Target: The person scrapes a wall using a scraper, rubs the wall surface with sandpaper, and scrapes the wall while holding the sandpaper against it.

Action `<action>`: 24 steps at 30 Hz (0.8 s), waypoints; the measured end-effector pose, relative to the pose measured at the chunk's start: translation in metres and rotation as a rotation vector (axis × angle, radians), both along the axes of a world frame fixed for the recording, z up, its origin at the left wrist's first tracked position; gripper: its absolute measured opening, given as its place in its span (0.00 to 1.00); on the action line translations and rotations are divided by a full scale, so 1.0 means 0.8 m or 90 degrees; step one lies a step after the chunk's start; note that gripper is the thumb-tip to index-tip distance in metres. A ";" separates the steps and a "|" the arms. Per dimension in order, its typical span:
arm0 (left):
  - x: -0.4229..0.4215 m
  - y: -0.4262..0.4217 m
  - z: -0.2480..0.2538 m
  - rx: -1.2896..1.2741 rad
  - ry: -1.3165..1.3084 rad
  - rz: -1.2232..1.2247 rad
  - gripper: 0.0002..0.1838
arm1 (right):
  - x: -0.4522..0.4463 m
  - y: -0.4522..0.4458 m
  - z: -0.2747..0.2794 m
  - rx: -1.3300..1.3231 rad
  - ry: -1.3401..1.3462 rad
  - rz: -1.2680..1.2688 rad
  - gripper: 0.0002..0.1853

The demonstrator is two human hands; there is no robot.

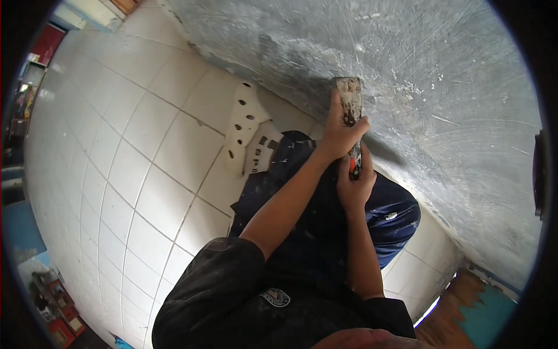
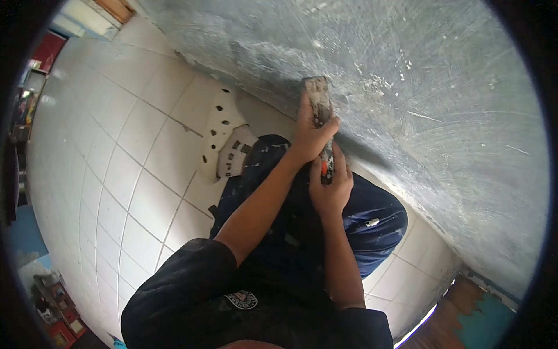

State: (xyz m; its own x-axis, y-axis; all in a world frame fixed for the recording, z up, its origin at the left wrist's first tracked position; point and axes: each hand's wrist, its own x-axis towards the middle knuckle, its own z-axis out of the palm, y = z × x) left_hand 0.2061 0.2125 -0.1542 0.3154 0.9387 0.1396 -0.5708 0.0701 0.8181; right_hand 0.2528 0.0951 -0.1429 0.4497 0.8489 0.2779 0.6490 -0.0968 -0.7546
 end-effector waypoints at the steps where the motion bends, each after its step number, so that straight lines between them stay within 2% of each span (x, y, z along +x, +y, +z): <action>1: 0.001 -0.002 -0.001 0.000 0.001 0.017 0.44 | -0.001 -0.001 0.000 -0.017 0.007 -0.007 0.23; 2: 0.000 -0.003 -0.003 0.013 0.005 0.025 0.44 | -0.002 -0.003 0.002 -0.003 0.011 0.001 0.23; 4: -0.001 -0.003 -0.003 0.022 0.030 0.037 0.38 | -0.003 -0.005 0.008 -0.052 0.009 -0.006 0.22; 5: 0.001 -0.003 -0.003 0.020 0.020 0.054 0.30 | -0.002 -0.006 0.011 -0.044 -0.054 0.016 0.23; 6: 0.001 -0.004 -0.004 0.035 0.022 0.060 0.30 | -0.002 -0.007 0.014 -0.028 -0.052 0.021 0.23; 9: 0.004 -0.006 -0.014 0.027 0.092 0.156 0.21 | -0.005 -0.009 0.026 -0.047 -0.066 0.031 0.23; 12: -0.001 -0.002 -0.020 -0.019 0.090 0.153 0.21 | -0.010 -0.011 0.032 0.006 -0.029 0.065 0.22; 15: -0.005 -0.004 -0.012 -0.044 0.100 0.166 0.19 | -0.006 -0.011 0.026 0.032 -0.092 0.080 0.27; 19: 0.002 0.010 -0.039 -0.091 0.108 0.149 0.18 | -0.013 -0.019 0.048 0.000 -0.092 0.117 0.31; 21: 0.010 0.024 -0.070 -0.132 0.091 0.120 0.20 | -0.012 -0.019 0.046 0.004 -0.093 0.120 0.30; 24: 0.006 0.022 -0.057 -0.197 0.087 0.113 0.21 | -0.005 -0.019 0.031 -0.003 -0.105 0.114 0.28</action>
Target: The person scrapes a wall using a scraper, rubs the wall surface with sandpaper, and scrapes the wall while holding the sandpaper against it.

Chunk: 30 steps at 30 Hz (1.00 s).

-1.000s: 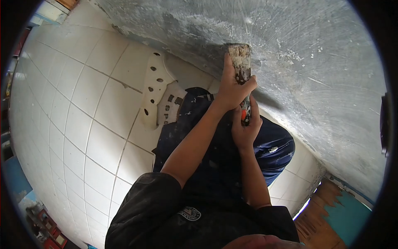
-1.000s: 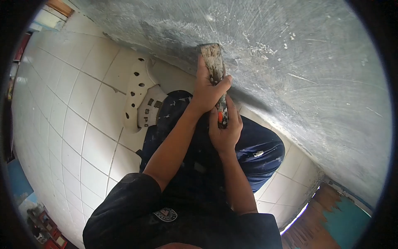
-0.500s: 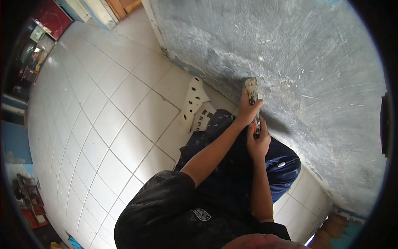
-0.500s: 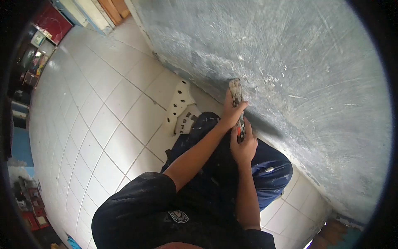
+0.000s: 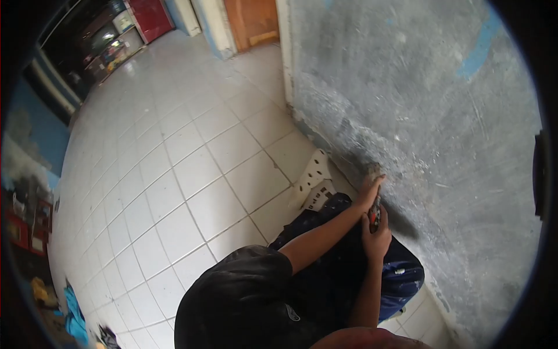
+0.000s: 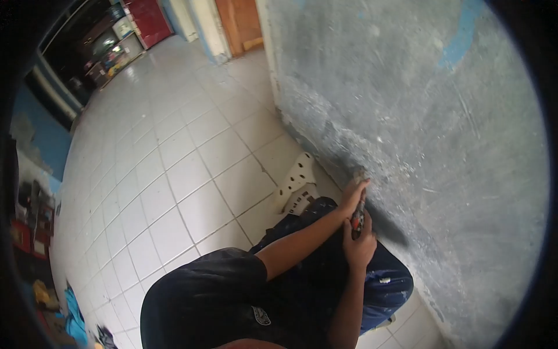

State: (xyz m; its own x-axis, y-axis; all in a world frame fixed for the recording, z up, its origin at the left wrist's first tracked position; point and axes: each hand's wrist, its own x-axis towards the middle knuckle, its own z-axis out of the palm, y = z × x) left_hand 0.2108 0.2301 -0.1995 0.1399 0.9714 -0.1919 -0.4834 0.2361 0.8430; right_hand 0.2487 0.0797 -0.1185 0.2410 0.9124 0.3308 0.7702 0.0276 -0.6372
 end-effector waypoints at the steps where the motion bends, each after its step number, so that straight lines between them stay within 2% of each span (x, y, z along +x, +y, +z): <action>1: -0.004 0.003 -0.003 0.014 -0.006 -0.027 0.21 | 0.001 0.001 -0.006 -0.009 -0.012 -0.017 0.27; 2: -0.004 0.004 -0.006 0.020 0.002 -0.004 0.21 | 0.002 0.000 -0.010 -0.003 -0.004 0.006 0.27; 4: 0.002 0.004 -0.009 -0.076 -0.130 0.018 0.20 | 0.002 -0.002 -0.007 -0.003 0.004 -0.008 0.24; 5: 0.004 0.001 -0.011 -0.068 -0.126 0.039 0.20 | -0.002 -0.006 0.005 -0.058 0.005 -0.019 0.23; 8: 0.003 -0.017 -0.009 0.000 -0.080 0.072 0.21 | 0.008 -0.005 -0.019 0.001 0.024 0.006 0.22; 10: -0.006 -0.040 0.010 0.225 0.136 0.137 0.24 | 0.004 -0.009 -0.009 -0.006 0.049 0.019 0.22; 12: -0.031 -0.065 0.035 0.264 0.200 0.113 0.25 | 0.011 -0.010 -0.021 -0.003 0.051 0.030 0.23; 14: -0.050 -0.087 0.057 0.364 0.378 0.110 0.30 | 0.011 -0.011 -0.018 0.008 0.062 0.039 0.23; 15: -0.061 -0.094 0.064 0.363 0.381 0.110 0.30 | 0.011 -0.012 -0.017 0.016 0.072 0.044 0.23; 17: -0.084 -0.106 0.074 0.410 0.660 -0.044 0.33 | 0.012 -0.013 -0.013 0.010 0.061 0.043 0.23; 18: -0.097 -0.115 0.076 0.408 0.663 -0.046 0.33 | 0.013 -0.013 -0.011 0.005 0.047 0.042 0.23; 20: -0.125 -0.133 0.076 0.506 0.939 -0.122 0.35 | 0.014 -0.012 -0.007 -0.011 0.045 0.047 0.23; 24: -0.179 -0.153 0.090 0.512 1.005 -0.099 0.35 | 0.015 -0.010 -0.013 -0.029 0.051 0.041 0.23; 26: -0.197 -0.154 0.085 0.545 0.995 0.026 0.37 | 0.013 -0.010 -0.008 -0.033 0.050 0.043 0.23; 30: -0.198 -0.137 0.071 0.536 1.004 0.037 0.38 | 0.012 -0.006 -0.012 -0.039 0.061 0.042 0.22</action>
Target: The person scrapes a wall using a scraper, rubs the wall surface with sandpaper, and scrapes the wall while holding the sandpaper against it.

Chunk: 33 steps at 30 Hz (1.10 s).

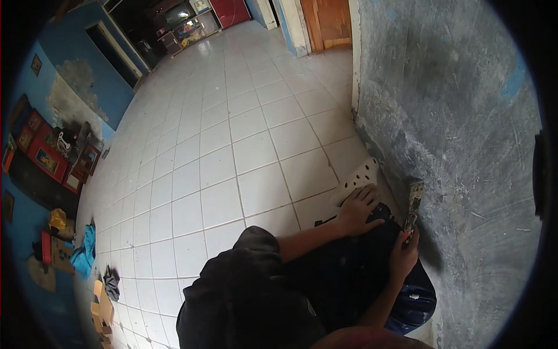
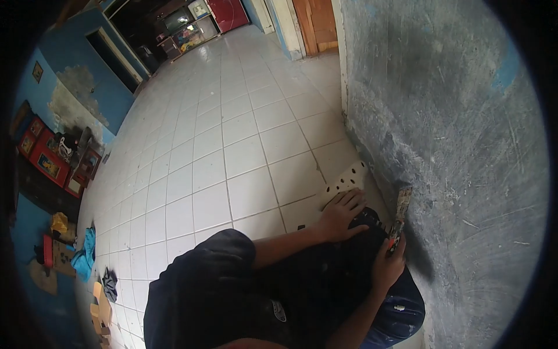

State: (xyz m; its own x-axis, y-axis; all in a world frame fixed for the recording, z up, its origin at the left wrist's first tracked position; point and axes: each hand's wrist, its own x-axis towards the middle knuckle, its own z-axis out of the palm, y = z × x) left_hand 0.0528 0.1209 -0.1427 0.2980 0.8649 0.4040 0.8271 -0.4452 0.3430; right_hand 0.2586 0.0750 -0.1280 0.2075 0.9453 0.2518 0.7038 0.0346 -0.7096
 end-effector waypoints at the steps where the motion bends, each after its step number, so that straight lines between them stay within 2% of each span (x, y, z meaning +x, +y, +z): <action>1: 0.005 0.006 -0.003 -0.012 0.017 0.015 0.39 | -0.001 0.000 0.002 -0.006 -0.004 0.000 0.22; 4: 0.011 0.030 -0.002 -0.068 0.066 -0.009 0.39 | 0.003 0.000 0.005 -0.037 -0.030 -0.015 0.23; 6: 0.011 0.057 0.003 -0.108 0.098 -0.048 0.39 | 0.006 0.004 -0.006 0.004 -0.044 -0.006 0.23; 8: 0.014 0.085 0.002 -0.245 0.166 -0.138 0.40 | 0.004 0.004 -0.005 -0.006 -0.041 -0.012 0.23; 12: 0.032 0.119 -0.021 -0.351 0.191 -0.116 0.42 | -0.004 0.002 0.015 -0.080 -0.012 -0.028 0.23; 14: 0.032 0.101 -0.009 -0.299 0.179 -0.102 0.41 | -0.003 0.001 0.011 -0.048 -0.030 -0.038 0.23; 17: 0.026 0.072 0.012 -0.337 0.236 -0.115 0.37 | 0.001 -0.003 0.005 -0.017 -0.042 -0.040 0.23; 19: 0.018 0.045 0.007 -0.124 0.096 -0.067 0.34 | 0.000 -0.004 0.009 -0.010 -0.032 -0.034 0.22; 23: 0.011 0.008 0.001 -0.067 0.077 -0.035 0.32 | 0.000 -0.009 0.008 -0.038 -0.023 -0.022 0.22; 25: 0.007 -0.008 -0.001 0.018 0.082 -0.029 0.35 | 0.001 -0.008 0.007 -0.045 -0.018 -0.022 0.23; 28: -0.001 -0.033 0.002 -0.001 0.114 -0.036 0.39 | 0.001 -0.007 0.012 -0.075 -0.007 -0.036 0.23; 33: -0.021 -0.070 0.020 -0.042 0.139 -0.055 0.40 | 0.003 -0.007 0.012 -0.041 -0.008 -0.019 0.22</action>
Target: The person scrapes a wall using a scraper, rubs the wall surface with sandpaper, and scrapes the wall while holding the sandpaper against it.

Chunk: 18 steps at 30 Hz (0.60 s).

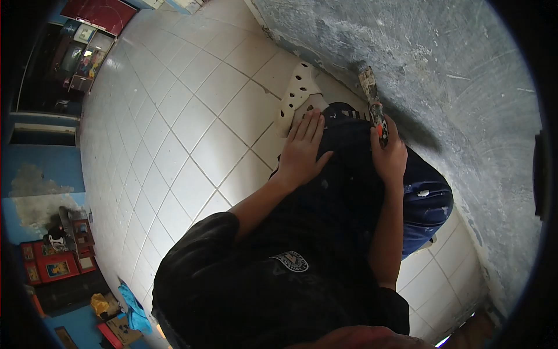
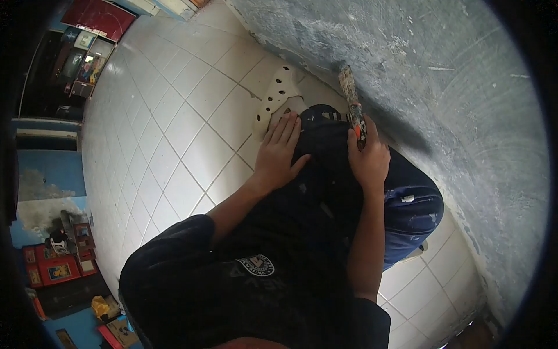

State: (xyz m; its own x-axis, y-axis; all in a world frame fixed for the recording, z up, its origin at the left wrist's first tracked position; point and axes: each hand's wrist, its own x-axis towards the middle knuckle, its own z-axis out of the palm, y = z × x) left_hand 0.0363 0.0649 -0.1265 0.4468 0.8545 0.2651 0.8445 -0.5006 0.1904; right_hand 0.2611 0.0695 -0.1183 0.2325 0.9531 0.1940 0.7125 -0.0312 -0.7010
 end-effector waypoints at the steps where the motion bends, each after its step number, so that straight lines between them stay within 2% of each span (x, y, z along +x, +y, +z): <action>1: -0.005 -0.005 0.005 -0.020 0.010 -0.006 0.40 | 0.000 0.000 0.000 -0.002 0.003 -0.004 0.22; 5: -0.023 -0.010 0.019 -0.052 -0.007 -0.025 0.35 | 0.000 0.000 -0.003 0.029 -0.002 -0.004 0.22; 7: -0.031 -0.005 0.025 -0.054 -0.053 -0.011 0.24 | 0.001 0.000 -0.004 0.043 0.002 -0.001 0.22; 8: -0.035 -0.003 0.029 -0.054 -0.053 -0.014 0.24 | 0.001 0.000 -0.005 0.059 -0.001 0.000 0.22; 10: -0.037 0.004 0.044 -0.045 -0.097 0.034 0.14 | 0.001 0.002 -0.007 0.075 -0.005 -0.001 0.22; 11: -0.039 0.008 0.044 -0.046 -0.098 0.032 0.14 | 0.002 0.002 -0.008 0.078 -0.008 -0.001 0.22; 13: -0.042 0.020 0.045 0.090 -0.060 0.056 0.10 | 0.003 0.003 -0.008 0.082 -0.014 -0.002 0.22; 18: -0.041 0.038 0.035 0.057 -0.059 0.083 0.11 | 0.002 0.004 -0.009 0.076 -0.017 -0.004 0.22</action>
